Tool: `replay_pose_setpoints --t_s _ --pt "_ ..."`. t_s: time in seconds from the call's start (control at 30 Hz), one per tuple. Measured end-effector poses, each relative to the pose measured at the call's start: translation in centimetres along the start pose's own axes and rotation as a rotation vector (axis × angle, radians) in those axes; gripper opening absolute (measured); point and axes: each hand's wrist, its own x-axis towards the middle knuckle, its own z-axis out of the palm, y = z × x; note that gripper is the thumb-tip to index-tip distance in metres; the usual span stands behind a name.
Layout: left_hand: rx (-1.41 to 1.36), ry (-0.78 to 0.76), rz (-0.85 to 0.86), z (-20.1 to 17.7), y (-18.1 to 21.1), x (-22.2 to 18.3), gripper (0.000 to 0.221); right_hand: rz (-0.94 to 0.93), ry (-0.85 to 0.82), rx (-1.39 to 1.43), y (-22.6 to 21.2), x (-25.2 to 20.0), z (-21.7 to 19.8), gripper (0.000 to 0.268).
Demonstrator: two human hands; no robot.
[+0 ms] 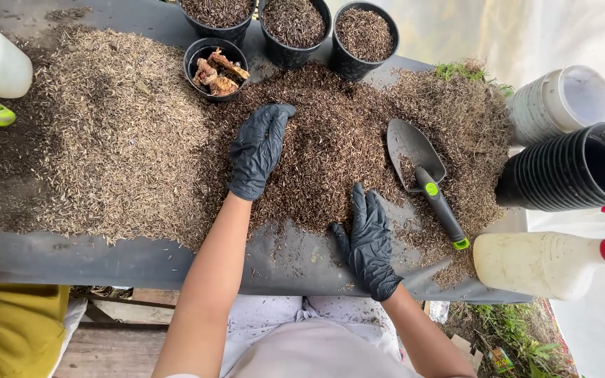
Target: Mixing different types of soil and substrate together on a table using hands and a trowel.
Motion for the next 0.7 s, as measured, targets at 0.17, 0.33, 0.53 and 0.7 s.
replay_pose_setpoints --t_s 0.17,0.33,0.53,0.7 --pt "-0.015 -0.039 -0.024 -0.3 -0.6 -0.2 0.022 -0.091 -0.081 0.061 -0.5 0.4 -2.1 0.079" --pt "0.092 0.017 0.015 0.7 -1.1 -0.5 0.023 -0.097 -0.080 0.205 -0.5 0.6 -2.3 0.078" --pt "0.188 0.033 0.021 1.6 -2.5 -1.3 0.028 -0.097 -0.122 0.215 1.1 0.4 -1.0 0.094" --pt "0.108 0.017 0.010 0.9 -1.7 -1.0 0.025 -0.086 -0.127 0.192 0.1 0.3 -2.1 0.092"
